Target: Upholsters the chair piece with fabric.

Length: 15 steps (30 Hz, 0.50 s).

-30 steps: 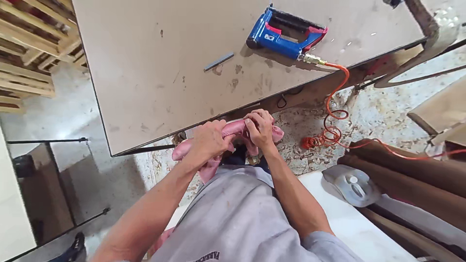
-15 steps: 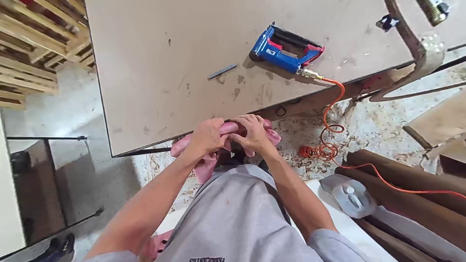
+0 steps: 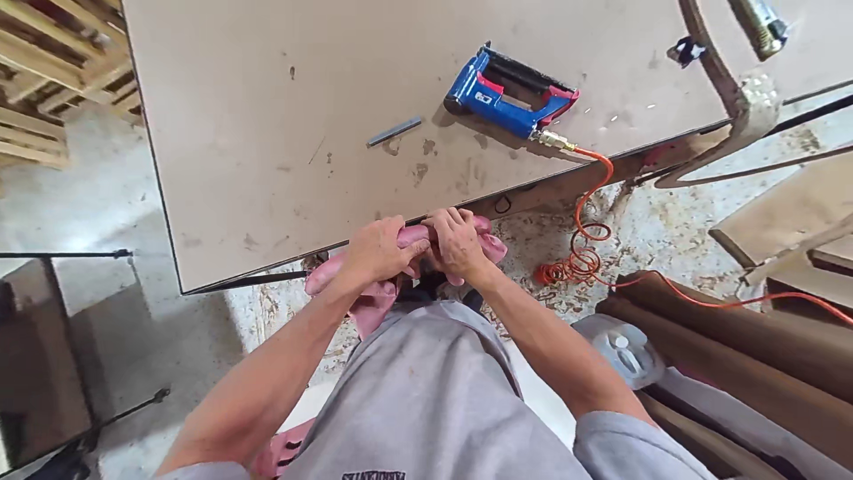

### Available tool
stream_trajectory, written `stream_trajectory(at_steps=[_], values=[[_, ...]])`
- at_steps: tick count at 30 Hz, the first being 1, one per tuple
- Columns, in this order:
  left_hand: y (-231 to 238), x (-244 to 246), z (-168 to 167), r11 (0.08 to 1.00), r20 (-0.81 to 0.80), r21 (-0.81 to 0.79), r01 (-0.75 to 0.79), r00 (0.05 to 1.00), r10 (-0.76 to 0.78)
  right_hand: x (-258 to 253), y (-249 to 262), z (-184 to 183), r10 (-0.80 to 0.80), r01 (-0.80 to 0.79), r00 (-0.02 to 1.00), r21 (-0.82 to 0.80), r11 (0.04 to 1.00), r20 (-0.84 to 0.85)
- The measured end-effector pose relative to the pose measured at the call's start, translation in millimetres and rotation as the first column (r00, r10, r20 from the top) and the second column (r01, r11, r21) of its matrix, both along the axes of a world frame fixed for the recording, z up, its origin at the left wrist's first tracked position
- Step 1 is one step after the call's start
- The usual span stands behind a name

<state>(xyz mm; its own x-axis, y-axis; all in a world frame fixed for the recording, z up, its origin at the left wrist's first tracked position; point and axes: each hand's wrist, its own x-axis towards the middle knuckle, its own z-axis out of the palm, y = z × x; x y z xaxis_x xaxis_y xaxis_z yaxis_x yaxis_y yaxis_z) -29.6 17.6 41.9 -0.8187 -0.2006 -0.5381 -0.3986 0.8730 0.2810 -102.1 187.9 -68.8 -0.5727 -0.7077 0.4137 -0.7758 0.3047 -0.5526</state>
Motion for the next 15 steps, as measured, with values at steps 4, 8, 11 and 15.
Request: stream_trajectory(at_steps=[4,8,11,15], values=[[7.2,3.4,-1.9,0.998,-0.030,-0.025,0.060,0.998,-0.061,-24.0,13.0,24.8,0.154,-0.210,0.951,0.193,0.959,0.269],[21.3,11.2,-2.0,0.994,-0.068,-0.056,0.093,0.993,-0.096,-99.8,19.9,60.5,-0.032,-0.085,0.945,0.337,0.938,0.326],[28.2,5.1,0.0,0.996,-0.016,-0.073,0.055,0.998,-0.056,-151.6,5.5,59.7,-0.306,0.253,0.947,0.366,0.896,0.095],[29.7,0.4,2.9,0.996,0.034,-0.077,0.037,0.999,-0.034,-195.2,-22.3,47.1,-0.456,0.370,0.890,0.559,0.742,0.017]])
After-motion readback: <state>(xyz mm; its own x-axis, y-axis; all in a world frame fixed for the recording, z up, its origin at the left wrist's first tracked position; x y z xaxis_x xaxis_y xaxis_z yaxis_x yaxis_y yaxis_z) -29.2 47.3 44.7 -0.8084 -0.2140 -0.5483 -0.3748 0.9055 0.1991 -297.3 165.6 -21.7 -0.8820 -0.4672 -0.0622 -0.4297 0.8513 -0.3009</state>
